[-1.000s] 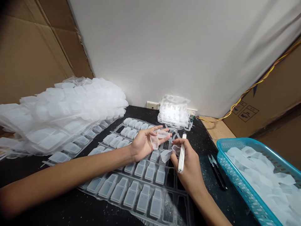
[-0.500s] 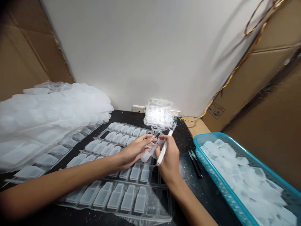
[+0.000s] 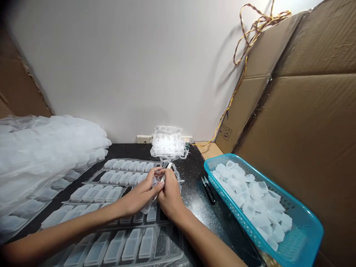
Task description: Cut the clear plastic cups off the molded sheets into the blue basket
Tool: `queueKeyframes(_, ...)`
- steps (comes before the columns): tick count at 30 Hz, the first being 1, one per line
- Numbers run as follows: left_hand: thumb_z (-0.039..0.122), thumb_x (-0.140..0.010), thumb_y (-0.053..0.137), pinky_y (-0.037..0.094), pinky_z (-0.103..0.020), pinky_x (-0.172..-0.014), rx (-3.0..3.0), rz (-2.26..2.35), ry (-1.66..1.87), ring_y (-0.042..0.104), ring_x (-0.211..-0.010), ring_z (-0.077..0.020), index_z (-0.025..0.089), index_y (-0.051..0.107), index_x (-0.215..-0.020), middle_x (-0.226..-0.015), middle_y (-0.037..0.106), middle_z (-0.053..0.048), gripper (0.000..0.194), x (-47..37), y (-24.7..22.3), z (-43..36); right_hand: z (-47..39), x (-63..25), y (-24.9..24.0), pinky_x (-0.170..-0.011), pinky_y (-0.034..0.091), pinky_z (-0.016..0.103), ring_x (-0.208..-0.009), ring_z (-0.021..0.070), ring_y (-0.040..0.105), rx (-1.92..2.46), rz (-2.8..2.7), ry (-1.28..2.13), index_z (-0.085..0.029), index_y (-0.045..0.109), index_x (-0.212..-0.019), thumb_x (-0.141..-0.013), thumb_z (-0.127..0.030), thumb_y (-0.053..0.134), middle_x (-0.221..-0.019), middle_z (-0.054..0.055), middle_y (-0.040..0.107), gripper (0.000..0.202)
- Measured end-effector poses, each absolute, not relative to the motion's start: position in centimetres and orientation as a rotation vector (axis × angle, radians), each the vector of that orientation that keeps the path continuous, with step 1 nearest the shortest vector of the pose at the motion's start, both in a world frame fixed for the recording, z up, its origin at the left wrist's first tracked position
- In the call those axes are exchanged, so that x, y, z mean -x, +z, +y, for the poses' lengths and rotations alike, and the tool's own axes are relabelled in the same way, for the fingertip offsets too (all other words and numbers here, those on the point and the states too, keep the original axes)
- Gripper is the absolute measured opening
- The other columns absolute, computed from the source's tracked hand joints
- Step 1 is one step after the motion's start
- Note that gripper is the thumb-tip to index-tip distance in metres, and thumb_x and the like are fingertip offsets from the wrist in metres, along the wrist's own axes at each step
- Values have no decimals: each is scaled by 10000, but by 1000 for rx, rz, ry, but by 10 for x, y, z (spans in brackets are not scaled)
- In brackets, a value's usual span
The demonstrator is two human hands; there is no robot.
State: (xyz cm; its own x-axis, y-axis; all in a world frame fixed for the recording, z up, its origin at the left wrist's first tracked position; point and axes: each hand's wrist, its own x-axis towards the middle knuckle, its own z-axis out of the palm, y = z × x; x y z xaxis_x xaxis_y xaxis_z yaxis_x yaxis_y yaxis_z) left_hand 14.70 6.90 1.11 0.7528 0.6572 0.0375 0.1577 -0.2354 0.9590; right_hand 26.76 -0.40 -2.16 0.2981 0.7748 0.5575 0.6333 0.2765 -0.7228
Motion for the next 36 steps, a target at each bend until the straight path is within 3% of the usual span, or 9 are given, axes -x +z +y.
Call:
queueKeyframes(6, 557, -866, 680, 256, -533, -1224, -2280, 319, 40, 260, -1510, -363, 232, 116, -1595, -1661, 194, -171, 977, -119, 34, 86, 0, -270, -27, -684, 474, 289, -779, 187, 581, 1474, -1404, 76, -216, 501, -903, -781, -147, 487, -901, 38, 634, 141)
queueKeyframes(8, 527, -827, 743, 277, -551, -1214, -2394, 257, 71, 253, -1509, -384, 266, 59, -1613, -1668, 173, -166, 1074, -109, 35, 88, -1, -275, -18, -665, 469, 277, -736, 177, 574, 1504, -1406, 22, -220, 495, -877, -789, -145, 483, -849, 23, 629, 116)
queueKeyframes(12, 338, -943, 641, 475, -446, -1062, -2535, 21, 228, 520, -1309, -305, 295, 452, -1457, -1432, 537, -108, 550, -97, 25, 84, -16, -306, 17, -759, 449, 324, -810, 214, 543, 1620, -1289, -240, -214, 518, -894, -716, -66, 445, -862, 49, 601, 243)
queueKeyframes(15, 239, -985, 552, 513, -368, -958, -2640, -181, 327, 574, -1190, -258, 250, 634, -1169, -1232, 643, -80, 201, -97, 15, 81, -40, -340, 45, -884, 375, 447, -943, 291, 465, 1736, -1029, -515, -181, 537, -971, -713, -38, 413, -962, 125, 557, 320)
queueKeyframes(21, 241, -974, 587, 512, -325, -883, -2701, -262, 351, 590, -1076, -228, 225, 619, -1139, -1111, 660, -75, 169, -97, 20, 81, -68, -373, 61, -952, 272, 578, -1190, 427, 358, 2141, -698, -900, -150, 553, -1066, -804, -113, 459, -1079, 218, 582, 281)
queueKeyframes(24, 243, -939, 641, 502, -323, -859, -2708, -180, 207, 582, -1050, -230, 222, 620, -1116, -1099, 657, -65, 180, -97, 31, 78, -63, -363, 59, -871, 365, 467, -1047, 353, 489, 2103, -981, -634, -193, 522, -953, -873, -268, 556, -995, 154, 617, 114)
queueKeyframes(28, 184, -905, 629, 482, -322, -808, -2695, -45, 82, 590, -968, -220, 206, 622, -1049, -1029, 652, -50, 146, -100, 43, 74, -54, -331, 52, -649, 366, 293, -720, 184, 494, 1842, -1717, 300, -227, 463, -841, -885, -443, 663, -806, 5, 581, 297)
queueKeyframes(32, 146, -864, 653, 475, -336, -846, -2610, 87, 17, 607, -1006, -222, 240, 623, -1142, -1084, 652, -36, 294, -100, 49, 75, -49, -303, 41, -637, 345, 253, -764, 168, 505, 1794, -2011, 621, -222, 507, -841, -687, -252, 843, -851, -20, 592, 372)
queueKeyframes(36, 162, -881, 648, 481, -365, -886, -2565, 91, 107, 624, -1018, -224, 229, 639, -1142, -1102, 682, -45, 270, -98, 55, 88, -53, -319, 46, -662, 363, 262, -764, 164, 505, 1805, -1868, 396, -224, 471, -865, -777, -103, 628, -877, -1, 594, 217)
